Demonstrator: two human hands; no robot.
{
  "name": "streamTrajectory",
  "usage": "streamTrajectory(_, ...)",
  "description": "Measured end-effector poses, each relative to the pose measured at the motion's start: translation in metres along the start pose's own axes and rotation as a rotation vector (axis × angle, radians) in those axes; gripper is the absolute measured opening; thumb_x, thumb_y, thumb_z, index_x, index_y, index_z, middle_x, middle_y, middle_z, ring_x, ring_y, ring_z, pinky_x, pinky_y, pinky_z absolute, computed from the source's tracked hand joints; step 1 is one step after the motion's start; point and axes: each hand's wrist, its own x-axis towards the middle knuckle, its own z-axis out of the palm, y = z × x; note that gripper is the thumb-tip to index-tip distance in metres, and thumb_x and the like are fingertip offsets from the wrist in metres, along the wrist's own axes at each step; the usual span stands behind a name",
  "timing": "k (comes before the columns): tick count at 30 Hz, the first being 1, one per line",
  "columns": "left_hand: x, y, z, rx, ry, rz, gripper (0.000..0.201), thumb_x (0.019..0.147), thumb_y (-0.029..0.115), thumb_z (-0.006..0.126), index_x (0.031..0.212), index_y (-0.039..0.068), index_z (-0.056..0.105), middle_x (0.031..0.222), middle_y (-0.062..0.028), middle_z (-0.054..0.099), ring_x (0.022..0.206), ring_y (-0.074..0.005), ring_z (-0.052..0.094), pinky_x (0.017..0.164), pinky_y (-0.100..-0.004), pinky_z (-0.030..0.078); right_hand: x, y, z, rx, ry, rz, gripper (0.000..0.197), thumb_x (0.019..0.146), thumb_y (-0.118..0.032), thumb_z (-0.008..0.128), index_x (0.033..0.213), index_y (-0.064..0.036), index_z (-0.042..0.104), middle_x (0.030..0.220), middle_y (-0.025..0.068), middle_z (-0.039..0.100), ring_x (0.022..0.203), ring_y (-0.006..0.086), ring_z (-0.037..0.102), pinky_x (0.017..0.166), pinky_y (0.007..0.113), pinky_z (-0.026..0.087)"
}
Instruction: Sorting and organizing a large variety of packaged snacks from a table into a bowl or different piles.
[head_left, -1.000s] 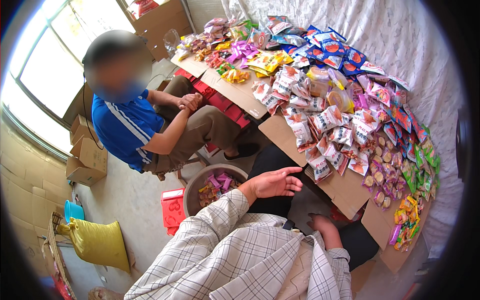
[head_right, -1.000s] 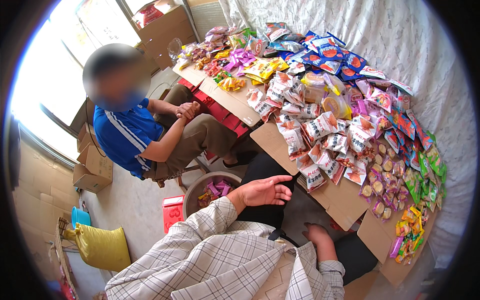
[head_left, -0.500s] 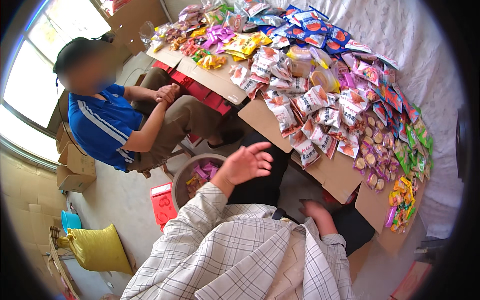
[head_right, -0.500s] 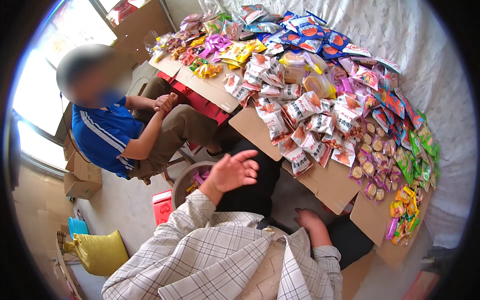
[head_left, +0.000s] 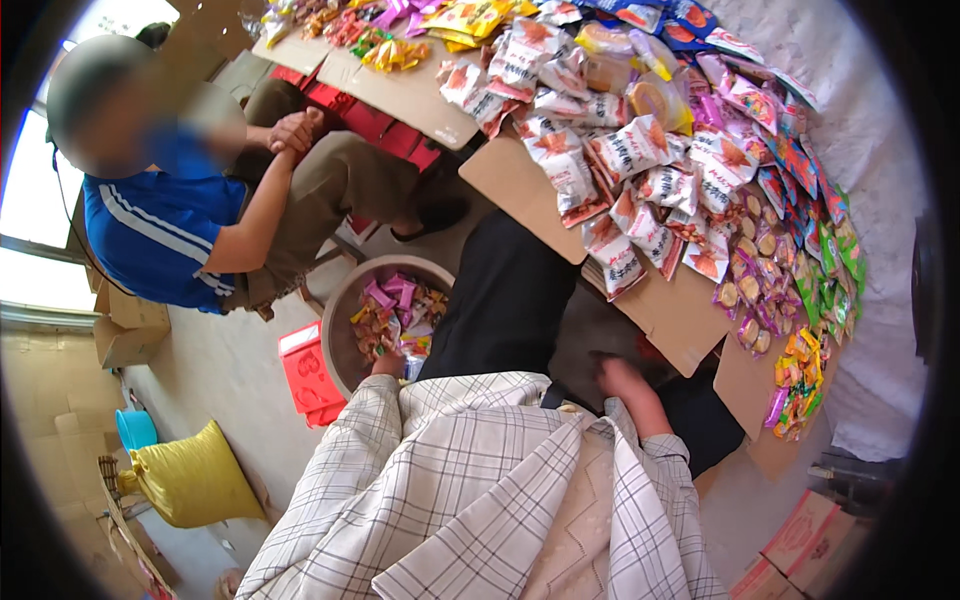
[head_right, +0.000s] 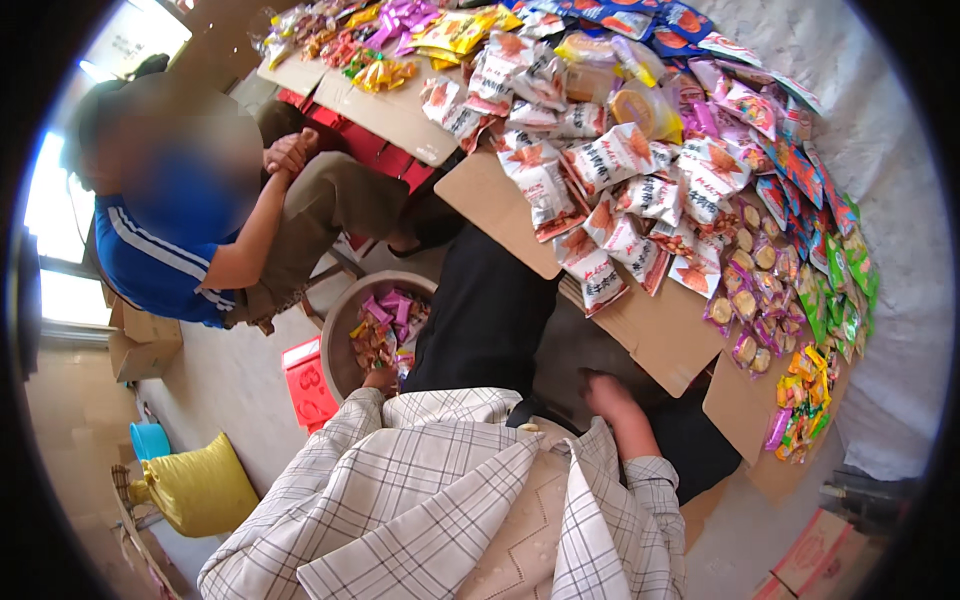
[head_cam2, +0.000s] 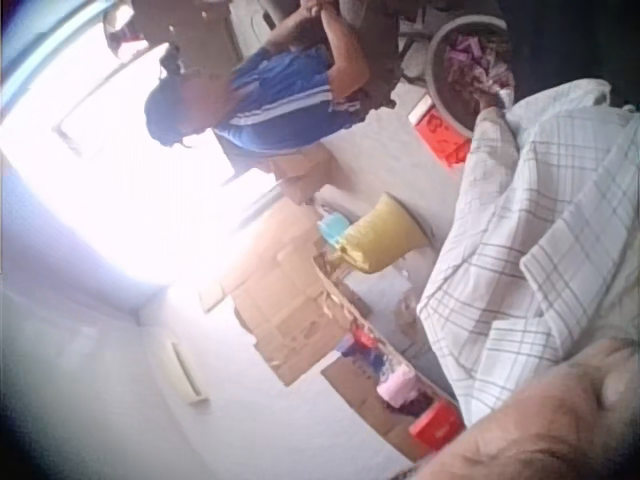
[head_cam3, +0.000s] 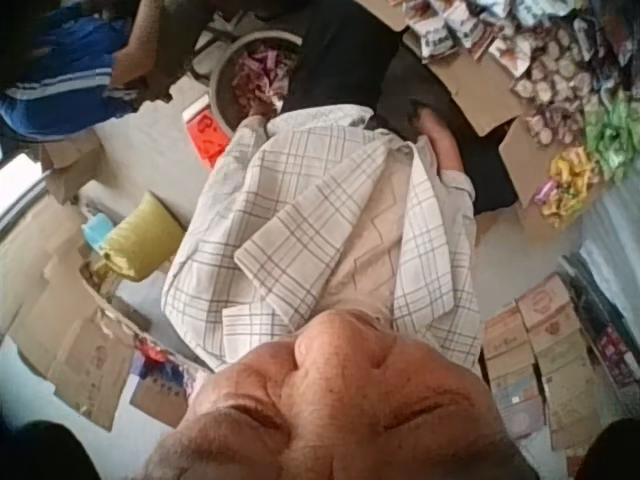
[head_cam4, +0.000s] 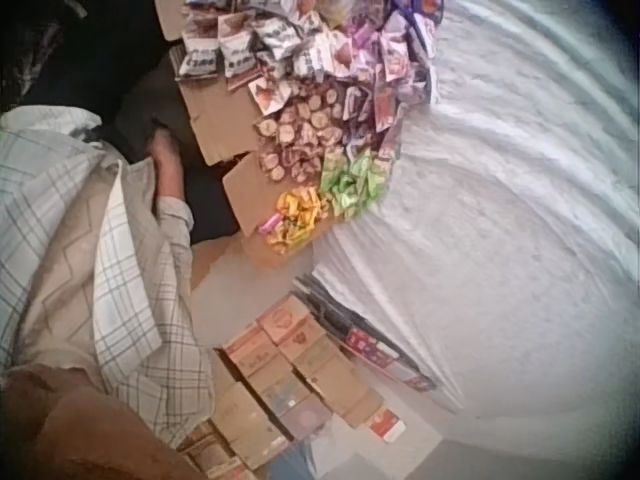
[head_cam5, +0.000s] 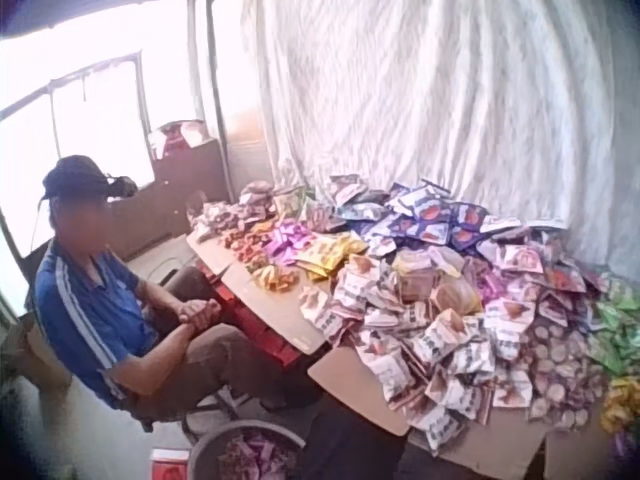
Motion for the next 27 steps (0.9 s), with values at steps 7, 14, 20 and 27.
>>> streamTrajectory(7, -0.001, -0.005, 0.06, -0.121, -0.023, 0.375, 0.036, 0.088, 0.036, 0.066, 0.119, 0.017, 0.068, 0.124, -0.0193, 0.065, 0.112, -0.0324, 0.065, 0.093, -0.044, 0.053, 0.003, 0.0, 0.008, 0.115, 0.148, -0.16, 0.046, 0.088, -0.016, 0.064, 0.132, -0.0051, 0.06, 0.125, 0.0219, 0.064, 0.117, 0.0383, 0.061, 0.099, 0.042, 0.049)
streamTrajectory(14, 0.015, 0.056, -0.016, -0.604, 0.165, 0.032, 0.043, 0.09, 0.041, 0.062, 0.12, 0.011, 0.068, 0.106, -0.0184, 0.073, 0.102, -0.0343, 0.069, 0.09, -0.0421, 0.053, -0.011, -0.114, -0.075, 0.611, 0.536, -0.178, 0.024, 0.089, -0.011, 0.065, 0.111, -0.001, 0.064, 0.1, 0.016, 0.069, 0.089, 0.0318, 0.068, 0.079, 0.037, 0.054)
streamTrajectory(20, 0.017, 0.098, -0.078, -0.812, 0.11, 0.043, 0.041, 0.092, 0.036, 0.061, 0.123, 0.009, 0.065, 0.113, -0.0188, 0.071, 0.099, -0.0327, 0.07, 0.087, -0.0386, 0.053, -0.043, -0.159, -0.125, -0.124, 1.042, -0.538, 0.022, 0.08, -0.012, 0.077, 0.096, -0.0061, 0.064, 0.094, 0.0106, 0.064, 0.085, 0.0334, 0.062, 0.077, 0.043, 0.052)
streamTrajectory(27, 0.03, 0.037, 0.014, -0.543, 0.051, 0.206, 0.035, 0.092, 0.034, 0.064, 0.115, 0.009, 0.067, 0.088, -0.0095, 0.073, 0.081, -0.0216, 0.072, 0.074, -0.0357, 0.056, -0.009, -0.13, -0.141, -0.264, 1.028, -0.27, 0.069, 0.075, -0.013, 0.079, 0.136, -0.0068, 0.048, 0.124, 0.0169, 0.056, 0.114, 0.0388, 0.054, 0.099, 0.048, 0.044)
